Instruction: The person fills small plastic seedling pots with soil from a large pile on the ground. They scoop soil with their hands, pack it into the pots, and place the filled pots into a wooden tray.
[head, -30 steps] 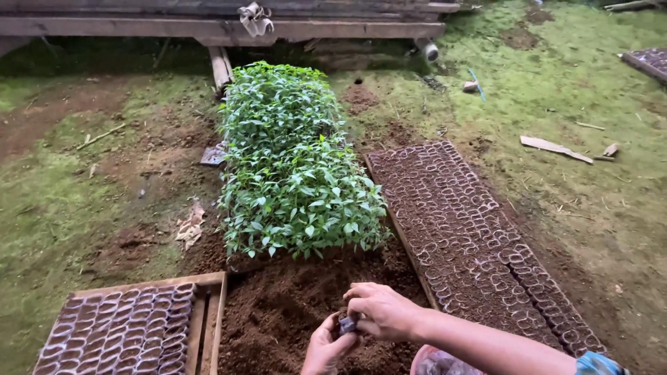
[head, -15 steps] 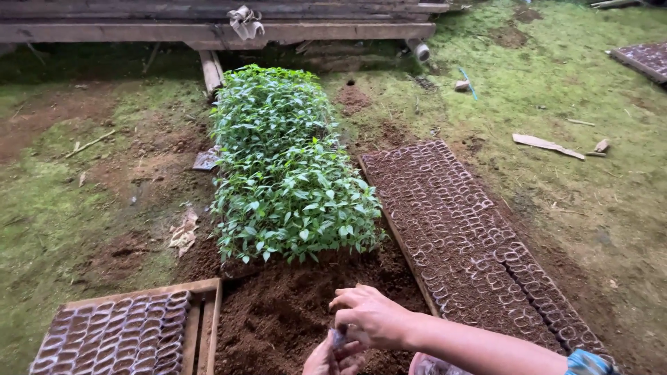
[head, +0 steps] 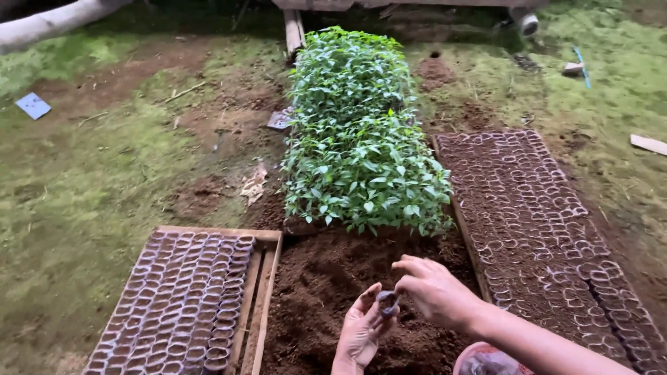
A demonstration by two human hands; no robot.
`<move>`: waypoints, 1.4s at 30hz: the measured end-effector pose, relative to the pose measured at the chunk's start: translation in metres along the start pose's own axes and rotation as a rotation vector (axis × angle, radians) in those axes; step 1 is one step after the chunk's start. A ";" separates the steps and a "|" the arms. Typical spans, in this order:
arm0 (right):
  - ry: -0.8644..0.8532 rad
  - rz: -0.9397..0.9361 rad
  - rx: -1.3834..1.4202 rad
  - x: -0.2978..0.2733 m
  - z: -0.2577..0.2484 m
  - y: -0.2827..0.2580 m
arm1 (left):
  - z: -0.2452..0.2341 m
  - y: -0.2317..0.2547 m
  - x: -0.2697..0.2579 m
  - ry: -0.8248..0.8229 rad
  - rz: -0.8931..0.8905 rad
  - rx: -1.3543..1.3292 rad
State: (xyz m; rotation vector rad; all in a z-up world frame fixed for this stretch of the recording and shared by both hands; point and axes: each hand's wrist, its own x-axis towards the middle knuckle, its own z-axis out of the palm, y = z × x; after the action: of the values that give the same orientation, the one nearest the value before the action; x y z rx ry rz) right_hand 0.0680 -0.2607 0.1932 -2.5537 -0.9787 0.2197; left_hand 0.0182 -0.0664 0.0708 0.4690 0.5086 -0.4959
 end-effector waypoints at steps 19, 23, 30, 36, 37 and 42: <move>-0.168 0.235 0.301 0.004 0.029 -0.003 | 0.011 0.010 -0.013 -0.050 -0.011 0.011; -0.237 0.435 0.587 0.012 0.000 -0.029 | 0.017 0.015 -0.020 -0.059 0.024 -0.057; -0.163 0.561 0.581 0.013 -0.010 -0.028 | 0.007 0.015 -0.013 -0.105 0.056 -0.029; -0.240 0.471 0.350 0.009 0.019 -0.015 | 0.005 0.009 -0.006 -0.050 0.081 0.000; -0.223 0.416 0.403 0.007 0.025 -0.010 | 0.004 0.008 -0.005 -0.048 0.071 0.008; -0.196 0.438 0.560 0.013 0.005 -0.026 | 0.009 0.014 -0.016 -0.028 0.044 -0.066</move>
State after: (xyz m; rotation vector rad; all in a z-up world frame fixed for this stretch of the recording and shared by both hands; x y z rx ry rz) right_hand 0.0607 -0.2326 0.1996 -2.2035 -0.3277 0.7612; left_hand 0.0168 -0.0553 0.0902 0.4089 0.4848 -0.4417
